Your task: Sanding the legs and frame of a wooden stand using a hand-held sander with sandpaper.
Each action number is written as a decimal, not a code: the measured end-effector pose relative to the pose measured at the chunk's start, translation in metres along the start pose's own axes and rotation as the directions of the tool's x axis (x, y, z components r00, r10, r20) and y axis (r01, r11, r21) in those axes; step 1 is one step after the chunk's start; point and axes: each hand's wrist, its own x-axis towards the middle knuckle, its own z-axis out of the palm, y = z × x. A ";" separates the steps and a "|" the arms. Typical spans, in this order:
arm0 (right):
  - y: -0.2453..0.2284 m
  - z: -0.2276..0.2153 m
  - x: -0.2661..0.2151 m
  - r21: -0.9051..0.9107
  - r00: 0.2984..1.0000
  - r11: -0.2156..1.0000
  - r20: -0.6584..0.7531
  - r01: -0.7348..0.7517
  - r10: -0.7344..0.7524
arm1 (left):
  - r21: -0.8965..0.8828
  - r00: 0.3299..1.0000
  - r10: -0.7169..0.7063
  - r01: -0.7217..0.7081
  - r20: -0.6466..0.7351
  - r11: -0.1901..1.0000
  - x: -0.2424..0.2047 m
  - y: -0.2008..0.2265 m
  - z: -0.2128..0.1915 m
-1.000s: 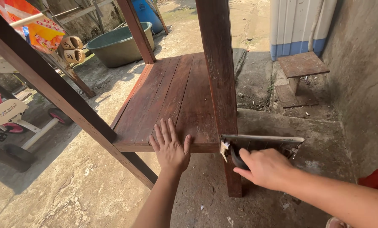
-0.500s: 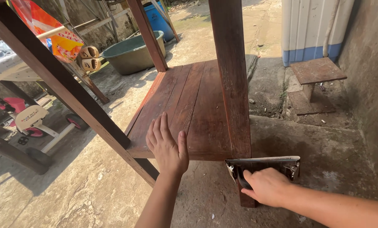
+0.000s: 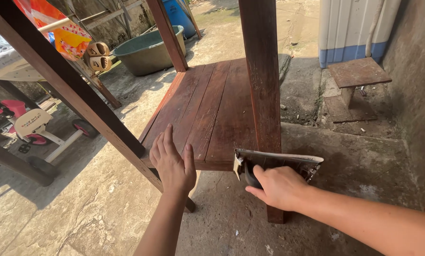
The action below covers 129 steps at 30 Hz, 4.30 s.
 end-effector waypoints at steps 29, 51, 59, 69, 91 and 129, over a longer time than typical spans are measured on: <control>-0.010 0.072 -0.003 -0.257 0.944 0.962 0.330 0.091 -0.001 | -0.225 0.634 0.160 0.022 0.756 0.974 -0.034 0.074 -0.022; 0.026 0.003 -0.081 -0.239 0.906 0.909 -0.175 0.341 -0.386 | -0.208 0.578 0.391 -0.358 0.716 0.910 -0.117 0.128 0.030; 0.040 -0.031 -0.101 -0.049 0.779 0.845 0.361 -0.532 0.512 | -0.292 0.690 0.416 -0.297 0.592 0.909 -0.136 0.135 0.031; 0.079 0.010 -0.082 0.956 0.968 0.281 -0.142 0.080 0.207 | -0.404 0.128 0.421 -0.141 0.898 0.904 -0.050 0.158 0.017; 0.043 -0.002 -0.048 -0.177 0.942 0.946 -0.250 -0.270 0.222 | -0.595 0.828 -0.061 0.450 0.557 0.666 0.079 0.137 0.012; 0.037 0.057 -0.005 0.101 0.882 0.900 -0.177 -0.425 0.436 | -0.979 0.948 0.266 0.140 0.177 0.151 0.169 0.110 0.217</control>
